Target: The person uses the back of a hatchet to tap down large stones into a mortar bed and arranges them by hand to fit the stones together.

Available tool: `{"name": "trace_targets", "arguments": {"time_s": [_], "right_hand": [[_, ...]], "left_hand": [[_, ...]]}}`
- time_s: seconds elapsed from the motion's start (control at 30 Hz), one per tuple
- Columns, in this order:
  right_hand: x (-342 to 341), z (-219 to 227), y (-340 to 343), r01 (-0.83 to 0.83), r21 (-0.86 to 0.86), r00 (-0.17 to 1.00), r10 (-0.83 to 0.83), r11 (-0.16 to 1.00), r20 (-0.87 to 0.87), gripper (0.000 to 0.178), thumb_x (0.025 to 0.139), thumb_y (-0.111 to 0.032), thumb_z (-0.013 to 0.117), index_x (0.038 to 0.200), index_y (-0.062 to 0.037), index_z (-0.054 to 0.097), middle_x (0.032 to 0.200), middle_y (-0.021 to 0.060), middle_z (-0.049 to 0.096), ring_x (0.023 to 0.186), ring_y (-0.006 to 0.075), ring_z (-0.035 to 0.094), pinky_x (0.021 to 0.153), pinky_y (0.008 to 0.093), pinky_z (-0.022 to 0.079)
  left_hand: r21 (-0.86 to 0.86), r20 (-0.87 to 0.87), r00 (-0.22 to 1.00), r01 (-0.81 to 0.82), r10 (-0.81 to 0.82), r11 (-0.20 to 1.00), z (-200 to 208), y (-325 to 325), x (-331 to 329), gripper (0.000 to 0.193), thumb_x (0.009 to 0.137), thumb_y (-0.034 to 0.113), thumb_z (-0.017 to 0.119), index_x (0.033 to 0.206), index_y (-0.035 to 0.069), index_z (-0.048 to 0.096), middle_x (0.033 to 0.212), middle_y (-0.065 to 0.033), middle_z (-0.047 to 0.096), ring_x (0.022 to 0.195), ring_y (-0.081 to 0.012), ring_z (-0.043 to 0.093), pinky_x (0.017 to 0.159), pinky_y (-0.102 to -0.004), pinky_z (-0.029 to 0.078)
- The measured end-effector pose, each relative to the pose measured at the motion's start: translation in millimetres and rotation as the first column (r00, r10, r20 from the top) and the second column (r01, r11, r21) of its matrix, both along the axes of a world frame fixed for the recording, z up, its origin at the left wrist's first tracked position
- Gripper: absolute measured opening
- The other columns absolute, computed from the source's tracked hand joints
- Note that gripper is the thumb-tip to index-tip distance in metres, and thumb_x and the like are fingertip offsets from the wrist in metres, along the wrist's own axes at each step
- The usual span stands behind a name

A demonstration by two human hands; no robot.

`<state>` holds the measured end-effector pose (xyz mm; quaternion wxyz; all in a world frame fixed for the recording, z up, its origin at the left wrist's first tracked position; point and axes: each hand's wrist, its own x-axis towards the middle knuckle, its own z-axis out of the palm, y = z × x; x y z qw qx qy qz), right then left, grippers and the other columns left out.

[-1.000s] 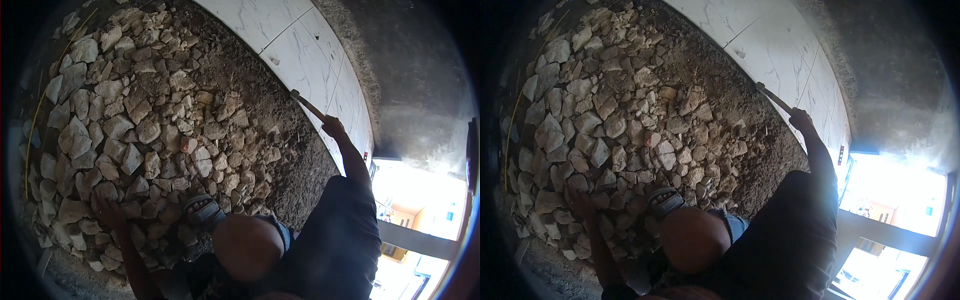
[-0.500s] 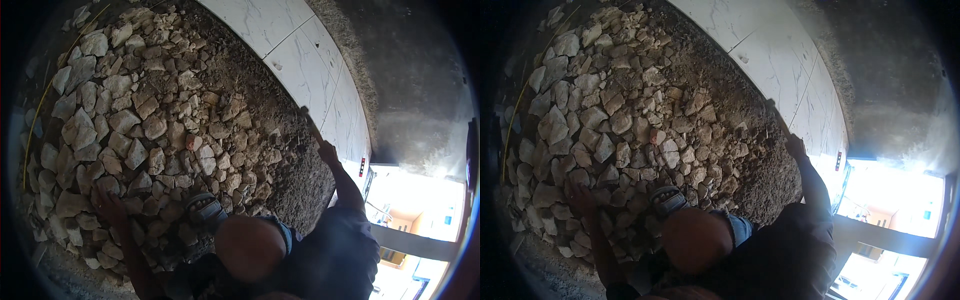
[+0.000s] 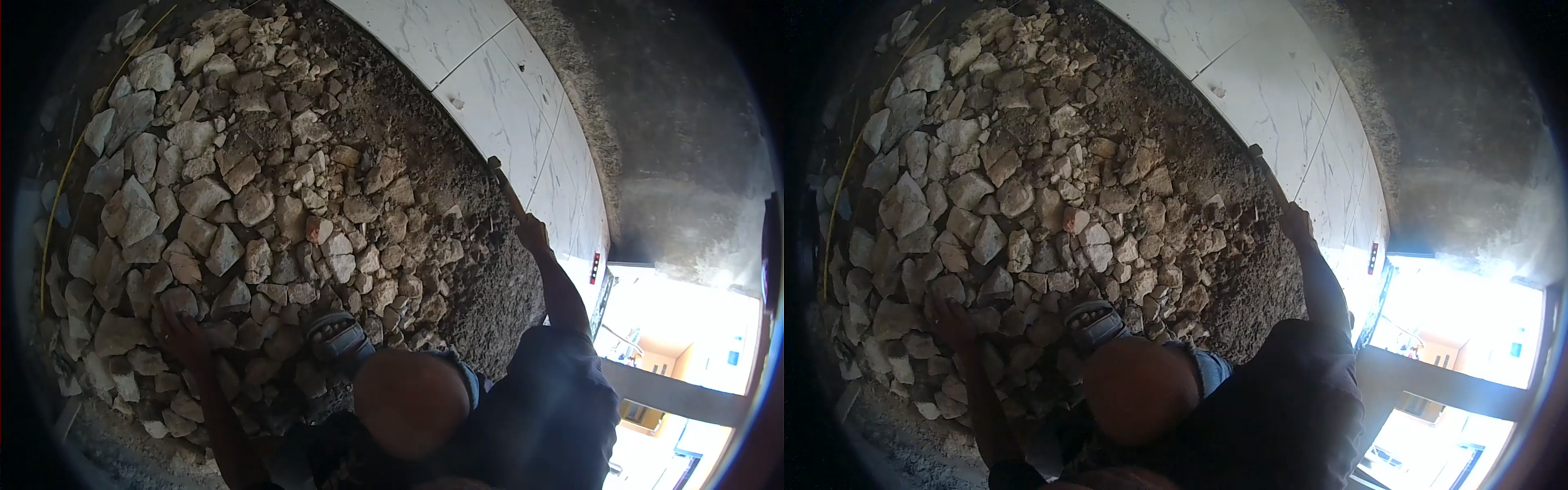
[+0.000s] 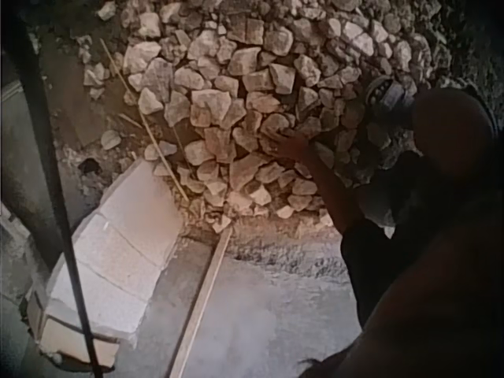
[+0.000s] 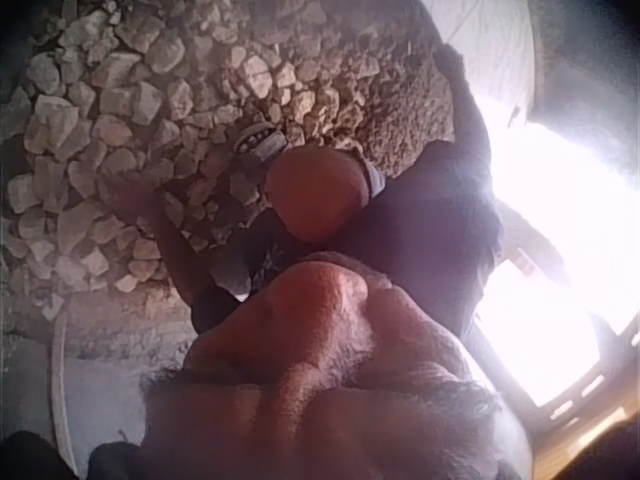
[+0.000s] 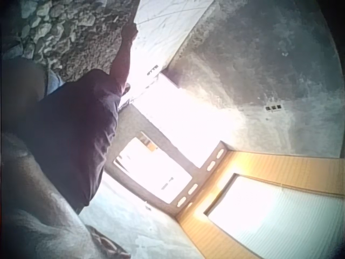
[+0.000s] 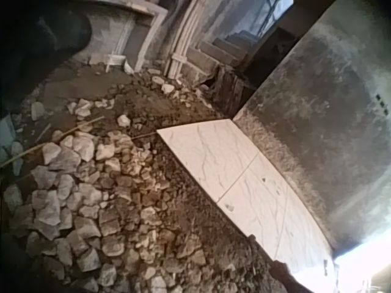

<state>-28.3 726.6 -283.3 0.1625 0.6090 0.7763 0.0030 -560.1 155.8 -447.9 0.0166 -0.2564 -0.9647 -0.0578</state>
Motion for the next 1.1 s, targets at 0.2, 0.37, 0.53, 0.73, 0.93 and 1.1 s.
{"name": "trace_targets", "arguments": {"time_s": [0.2, 0.37, 0.53, 0.73, 0.93, 1.1], "right_hand": [[-3, -19, -5, 0.216, -0.183, 0.951, -0.250, 0.959, -0.183, 0.019, 0.080, -0.020, 0.062, 0.089, -0.0036, 0.058, 0.066, 0.0085, 0.061, 0.055, 0.0201, 0.061, 0.045, 0.0355, 0.047], [-55, -31, -36, 0.459, -0.514, 0.567, -0.685, 0.724, -0.459, 0.013, 0.084, -0.017, 0.061, 0.079, -0.0059, 0.058, 0.061, 0.0037, 0.056, 0.049, 0.0139, 0.055, 0.037, 0.0303, 0.041], [-50, -81, -46, 0.466, -0.698, 0.118, -0.820, 0.544, -0.560, 0.012, 0.082, -0.016, 0.060, 0.078, -0.0040, 0.061, 0.063, 0.0096, 0.059, 0.050, 0.0197, 0.059, 0.038, 0.0349, 0.044], [-36, -101, -50, 0.091, -0.100, 0.950, -0.116, 0.991, -0.288, 0.009, 0.081, -0.014, 0.061, 0.084, -0.0060, 0.059, 0.065, 0.0073, 0.058, 0.054, 0.0169, 0.058, 0.044, 0.0333, 0.044], [-94, -63, -68, 0.138, -0.661, 0.490, -0.631, 0.738, -0.602, 0.019, 0.079, -0.013, 0.061, 0.095, -0.0042, 0.055, 0.072, 0.0078, 0.059, 0.061, 0.0172, 0.059, 0.052, 0.0336, 0.046], [-65, -100, -89, 0.207, -0.048, 0.785, -0.195, 0.977, -0.589, 0.024, 0.084, -0.027, 0.059, 0.093, -0.0052, 0.056, 0.072, 0.0086, 0.060, 0.055, 0.0187, 0.059, 0.048, 0.0351, 0.047]], "left_hand": [[0.096, 0.058, 0.998, -0.040, 0.034, 0.995, 3, 4, 0, 0.045, 0.092, 0.027, 0.040, 0.134, 0.010, 0.043, 0.138, -0.0159, 0.044, 0.121, -0.0340, 0.046, 0.102, -0.0498, 0.030], [0.076, 0.063, 0.997, -0.043, 0.038, 0.996, 7, 4, 1, 0.046, 0.092, 0.027, 0.040, 0.135, 0.012, 0.041, 0.137, -0.0154, 0.044, 0.120, -0.0336, 0.048, 0.102, -0.0500, 0.029], [0.002, 0.027, 1.000, -0.011, 0.011, 1.000, 16, 11, 1, 0.046, 0.092, 0.021, 0.043, 0.135, 0.006, 0.041, 0.139, -0.0135, 0.042, 0.125, -0.0299, 0.044, 0.105, -0.0442, 0.030], [0.021, -0.042, 0.999, -0.019, 0.020, 1.000, 2, 3, -3, 0.048, 0.091, 0.028, 0.042, 0.136, 0.013, 0.040, 0.135, -0.0136, 0.046, 0.120, -0.0343, 0.047, 0.103, -0.0505, 0.028], [0.094, 0.022, 0.999, -0.050, 0.048, 0.994, 1, 5, 1, 0.043, 0.090, 0.024, 0.044, 0.132, 0.014, 0.044, 0.135, -0.0134, 0.046, 0.120, -0.0335, 0.047, 0.101, -0.0495, 0.032], [-0.058, -0.161, 0.977, 0.130, -0.138, 0.990, 4, 5, 0, 0.044, 0.089, 0.022, 0.046, 0.132, 0.013, 0.046, 0.135, -0.0140, 0.045, 0.120, -0.0337, 0.047, 0.103, -0.0482, 0.030]]}}
